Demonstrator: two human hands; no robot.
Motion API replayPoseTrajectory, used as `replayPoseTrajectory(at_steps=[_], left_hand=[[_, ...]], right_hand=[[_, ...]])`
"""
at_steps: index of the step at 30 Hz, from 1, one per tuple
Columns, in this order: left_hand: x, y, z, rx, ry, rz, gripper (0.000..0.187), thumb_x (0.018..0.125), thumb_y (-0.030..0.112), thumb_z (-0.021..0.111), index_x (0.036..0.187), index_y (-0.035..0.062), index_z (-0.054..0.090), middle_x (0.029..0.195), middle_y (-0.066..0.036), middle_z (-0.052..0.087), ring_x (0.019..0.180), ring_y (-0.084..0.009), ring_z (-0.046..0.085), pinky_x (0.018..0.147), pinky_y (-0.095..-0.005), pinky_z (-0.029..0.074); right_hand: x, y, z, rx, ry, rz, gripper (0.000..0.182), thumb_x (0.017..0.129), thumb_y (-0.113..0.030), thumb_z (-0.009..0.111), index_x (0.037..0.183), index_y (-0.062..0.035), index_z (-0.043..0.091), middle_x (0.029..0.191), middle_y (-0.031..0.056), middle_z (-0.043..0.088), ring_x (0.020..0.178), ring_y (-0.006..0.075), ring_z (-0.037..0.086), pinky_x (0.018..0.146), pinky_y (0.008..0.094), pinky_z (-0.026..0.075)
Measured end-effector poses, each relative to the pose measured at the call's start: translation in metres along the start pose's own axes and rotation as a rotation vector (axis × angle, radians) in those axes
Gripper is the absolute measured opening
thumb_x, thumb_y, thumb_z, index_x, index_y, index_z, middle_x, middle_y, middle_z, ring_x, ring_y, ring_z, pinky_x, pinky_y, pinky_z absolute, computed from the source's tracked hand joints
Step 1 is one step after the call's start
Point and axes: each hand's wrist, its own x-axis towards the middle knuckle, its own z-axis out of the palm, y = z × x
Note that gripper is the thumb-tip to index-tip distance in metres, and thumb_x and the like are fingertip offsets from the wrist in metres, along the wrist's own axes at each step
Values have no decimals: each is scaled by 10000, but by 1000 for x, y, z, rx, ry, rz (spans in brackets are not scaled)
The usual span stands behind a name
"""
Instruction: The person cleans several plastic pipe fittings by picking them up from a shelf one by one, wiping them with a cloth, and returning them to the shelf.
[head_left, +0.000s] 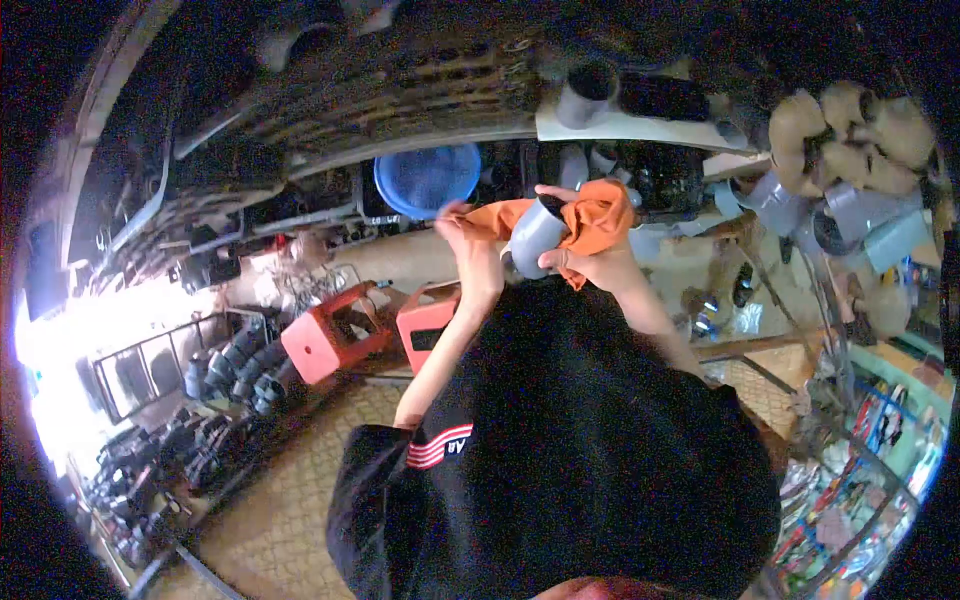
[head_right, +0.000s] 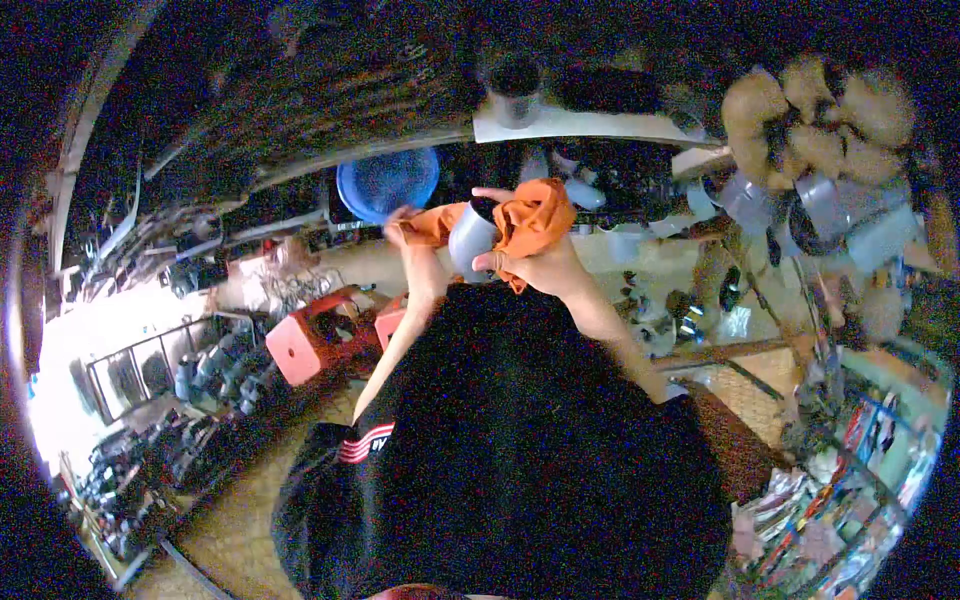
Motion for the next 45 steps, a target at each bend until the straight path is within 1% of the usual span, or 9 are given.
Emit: replayPoseTrajectory(at_steps=[8, 18, 21, 24, 27, 29, 34, 39, 45], left_hand=[[12, 79, -22, -182, -684, 107, 769, 665, 57, 781, 1224, 62, 253, 1058, -83, 482, 992, -168, 486, 857, -327, 425], [18, 50, -38, -960, -816, -587, 757, 652, -139, 560, 1267, 202, 278, 1149, -85, 444, 926, -187, 542, 693, -328, 528], [15, 48, -33, -1047, -777, -641, 734, 653, -95, 499, 1288, 212, 298, 1150, -101, 462, 886, -237, 558, 670, -354, 544], [12, 44, -35, -1059, -749, -772, 640, 670, 61, 482, 1289, 161, 349, 1161, -150, 510, 846, -271, 581, 674, -369, 541], [17, 23, -39, -1206, -925, -840, 606, 692, 230, 487, 1269, 78, 382, 1143, -187, 558, 880, -273, 616, 701, -334, 520], [18, 25, -40, -897, -924, -736, 572, 699, 224, 495, 1239, 65, 394, 1092, -183, 578, 890, -256, 615, 701, -303, 498], [13, 34, -16, -432, -950, -348, 410, 734, 149, 552, 1116, 56, 437, 987, -71, 547, 877, -133, 539, 753, -250, 421], [12, 44, -18, -463, -870, -534, 426, 846, 133, 542, 1252, 45, 449, 1081, -70, 571, 988, -146, 522, 871, -296, 412], [55, 3, -51, 749, 128, 281, 516, 770, 248, 667, 1187, 14, 474, 1049, -185, 551, 998, -317, 487, 902, -449, 372]], right_hand=[[-1, 27, 22, -343, 328, -12, 727, 595, -262, 884, 1097, -28, 413, 956, 23, 555, 869, 127, 551, 767, 301, 463], [-3, 19, 25, -745, 190, -268, 407, 704, -193, 774, 1068, -89, 623, 833, 38, 640, 732, 201, 610, 657, 351, 469], [-3, 7, 27, -294, 187, -91, 384, 723, -116, 731, 1090, -98, 620, 882, 57, 659, 739, 217, 619, 665, 345, 474], [1, -12, 18, -1005, 248, -505, 400, 718, -118, 729, 1104, -110, 621, 869, 50, 652, 752, 221, 612, 678, 337, 469], [0, 2, -6, -847, 242, -265, 444, 697, -154, 772, 1110, -104, 618, 926, 38, 638, 799, 196, 606, 731, 308, 463], [-4, -6, -19, -338, 268, -99, 523, 690, -177, 803, 1149, -60, 582, 1020, 57, 621, 877, 176, 607, 810, 303, 468], [-3, -33, -6, -955, -128, -169, 649, 661, -190, 836, 1211, -53, 520, 1162, 78, 596, 1001, 182, 580, 881, 317, 454], [-18, 14, -24, -159, 56, 167, 512, 647, -124, 845, 1068, -49, 564, 985, 3, 596, 883, 127, 574, 794, 275, 477], [-14, 51, -63, 209, 692, 238, 434, 687, -80, 802, 1057, -80, 574, 1014, 2, 606, 876, 105, 586, 717, 247, 477]])
